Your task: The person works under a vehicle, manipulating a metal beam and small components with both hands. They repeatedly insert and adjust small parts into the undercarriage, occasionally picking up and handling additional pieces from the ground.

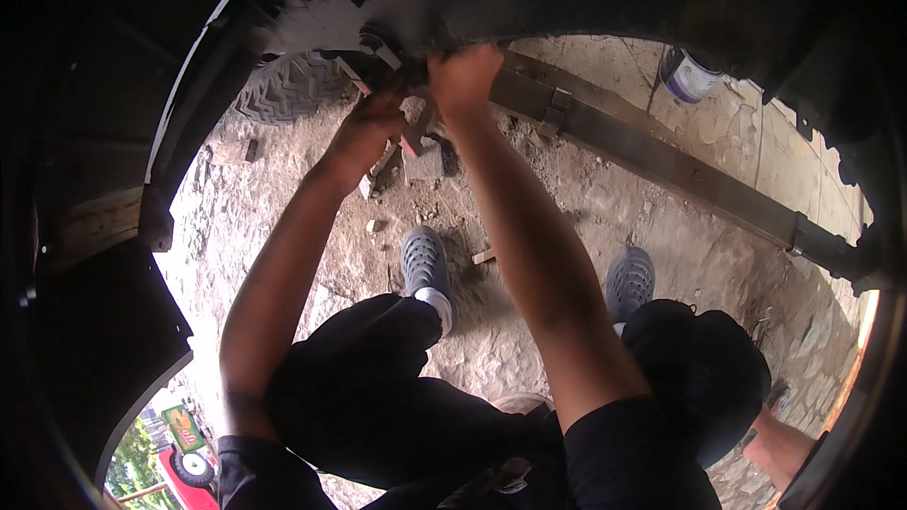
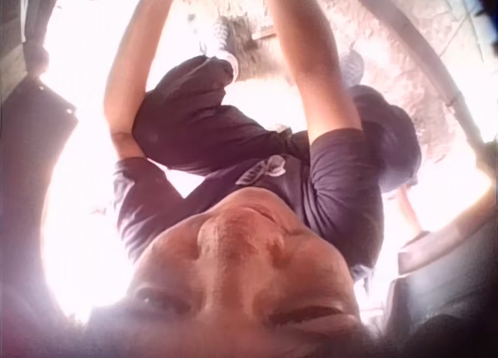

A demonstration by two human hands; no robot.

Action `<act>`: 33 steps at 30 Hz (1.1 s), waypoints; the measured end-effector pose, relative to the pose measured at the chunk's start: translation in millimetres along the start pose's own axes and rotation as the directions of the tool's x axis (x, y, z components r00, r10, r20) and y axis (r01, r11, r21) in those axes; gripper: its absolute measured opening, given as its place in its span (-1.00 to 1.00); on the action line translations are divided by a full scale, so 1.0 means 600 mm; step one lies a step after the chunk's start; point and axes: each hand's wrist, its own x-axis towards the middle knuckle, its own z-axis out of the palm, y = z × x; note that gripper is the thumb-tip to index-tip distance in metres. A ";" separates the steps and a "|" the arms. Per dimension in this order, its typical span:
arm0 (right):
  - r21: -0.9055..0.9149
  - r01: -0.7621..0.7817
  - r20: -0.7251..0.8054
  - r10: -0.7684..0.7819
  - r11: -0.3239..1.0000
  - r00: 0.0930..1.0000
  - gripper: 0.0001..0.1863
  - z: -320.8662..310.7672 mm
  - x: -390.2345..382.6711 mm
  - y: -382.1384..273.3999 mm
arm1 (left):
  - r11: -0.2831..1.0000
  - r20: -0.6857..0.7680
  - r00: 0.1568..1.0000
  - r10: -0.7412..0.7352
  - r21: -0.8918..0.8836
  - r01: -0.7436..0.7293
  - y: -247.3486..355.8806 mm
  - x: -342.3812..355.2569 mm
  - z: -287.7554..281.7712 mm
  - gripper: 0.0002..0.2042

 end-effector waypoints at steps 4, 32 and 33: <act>-0.127 -0.058 -0.081 0.048 0.990 0.996 -0.77 0.018 0.027 -0.011 | 0.994 0.004 0.997 -0.076 0.080 0.075 0.024 -0.017 0.008 -0.21; 0.008 -0.162 -0.129 0.162 0.987 0.978 -0.84 0.009 -0.009 -0.002 | 0.992 -0.009 0.999 -0.053 0.118 0.054 0.016 -0.004 0.006 -0.19; 0.092 -0.174 -0.107 0.184 0.980 0.977 -0.83 -0.001 -0.027 -0.016 | 0.991 -0.041 0.999 -0.028 0.130 0.033 0.007 -0.005 0.000 -0.19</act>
